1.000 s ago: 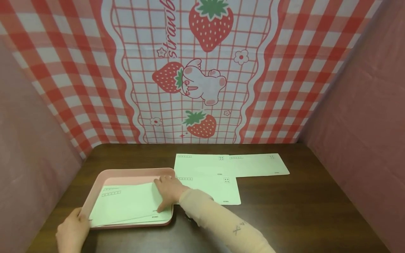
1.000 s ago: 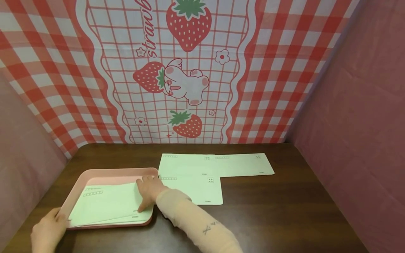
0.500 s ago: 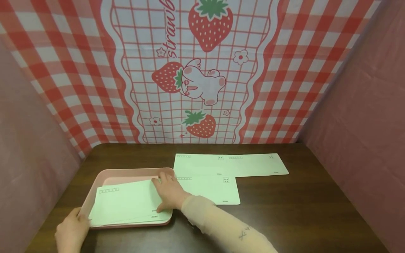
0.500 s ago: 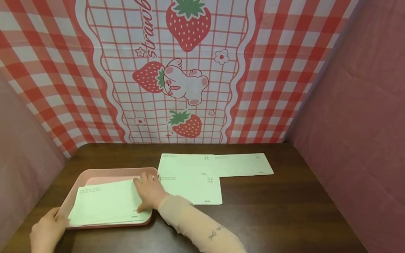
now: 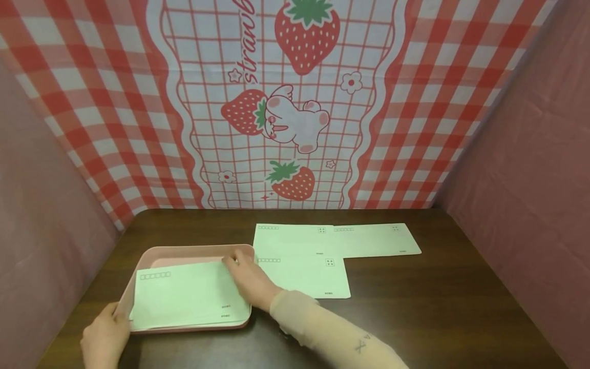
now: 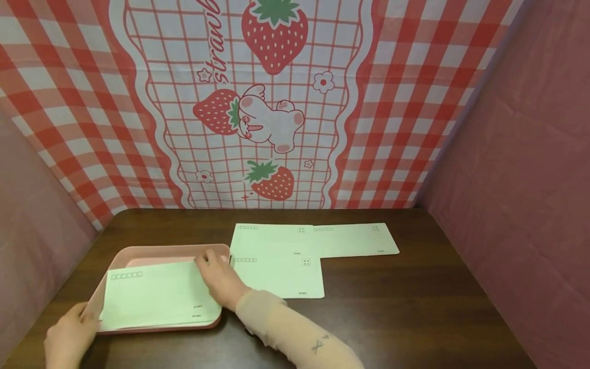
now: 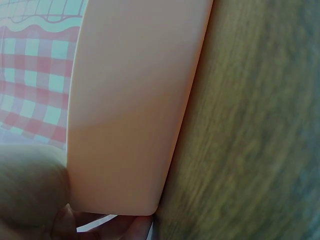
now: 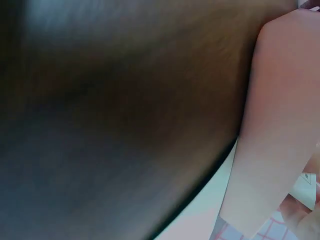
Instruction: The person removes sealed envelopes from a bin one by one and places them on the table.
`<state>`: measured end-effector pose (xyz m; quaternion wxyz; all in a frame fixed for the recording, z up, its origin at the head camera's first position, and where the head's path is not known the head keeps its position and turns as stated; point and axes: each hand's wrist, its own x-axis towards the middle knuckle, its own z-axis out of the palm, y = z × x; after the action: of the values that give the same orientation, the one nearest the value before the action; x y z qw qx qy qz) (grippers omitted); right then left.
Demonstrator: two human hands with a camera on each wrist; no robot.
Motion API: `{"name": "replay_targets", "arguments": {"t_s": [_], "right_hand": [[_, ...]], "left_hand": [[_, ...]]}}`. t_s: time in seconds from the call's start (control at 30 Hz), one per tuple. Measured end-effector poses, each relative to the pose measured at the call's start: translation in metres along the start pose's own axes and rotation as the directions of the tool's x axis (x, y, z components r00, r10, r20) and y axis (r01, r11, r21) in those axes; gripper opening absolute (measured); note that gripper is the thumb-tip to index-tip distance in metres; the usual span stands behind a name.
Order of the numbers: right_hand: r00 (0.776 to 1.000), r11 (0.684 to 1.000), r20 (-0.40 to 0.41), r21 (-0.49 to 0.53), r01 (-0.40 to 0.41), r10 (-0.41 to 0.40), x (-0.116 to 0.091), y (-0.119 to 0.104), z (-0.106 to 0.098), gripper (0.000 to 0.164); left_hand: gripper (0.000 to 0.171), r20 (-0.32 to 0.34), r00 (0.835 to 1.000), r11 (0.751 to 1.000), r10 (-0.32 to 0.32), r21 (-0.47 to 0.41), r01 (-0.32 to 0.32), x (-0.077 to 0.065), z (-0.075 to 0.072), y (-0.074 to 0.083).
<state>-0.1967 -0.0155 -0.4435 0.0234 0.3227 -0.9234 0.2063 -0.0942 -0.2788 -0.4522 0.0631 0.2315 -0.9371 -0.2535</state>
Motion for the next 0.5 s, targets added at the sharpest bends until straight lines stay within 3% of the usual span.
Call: {"name": "replay_targets", "arguments": {"t_s": [0.07,0.13,0.23,0.5], "right_hand": [[0.999,0.998,-0.049,0.054,-0.018,0.021,-0.0024,0.0001,-0.0016,0.03],[0.994,1.0,-0.104,-0.01,0.019,-0.02,-0.0049,0.0013,-0.0029,0.037],[0.986,0.996,-0.164,0.087,-0.022,0.036,-0.0066,0.0018,-0.0045,0.039],[0.968,0.934,-0.179,0.342,-0.105,0.175,-0.0093,0.0001,-0.0088,0.016]], "left_hand": [[0.032,0.0,1.0,1.0,0.001,0.001,-0.001,0.0001,0.0001,0.0001],[0.031,-0.003,1.0,1.0,0.004,0.003,-0.004,0.0005,0.0003,-0.0001],[0.032,0.002,1.0,1.0,0.001,0.008,-0.001,0.0011,0.0003,-0.0006],[0.032,0.012,1.0,1.0,-0.025,0.001,0.025,0.0024,0.0013,-0.001]]}}
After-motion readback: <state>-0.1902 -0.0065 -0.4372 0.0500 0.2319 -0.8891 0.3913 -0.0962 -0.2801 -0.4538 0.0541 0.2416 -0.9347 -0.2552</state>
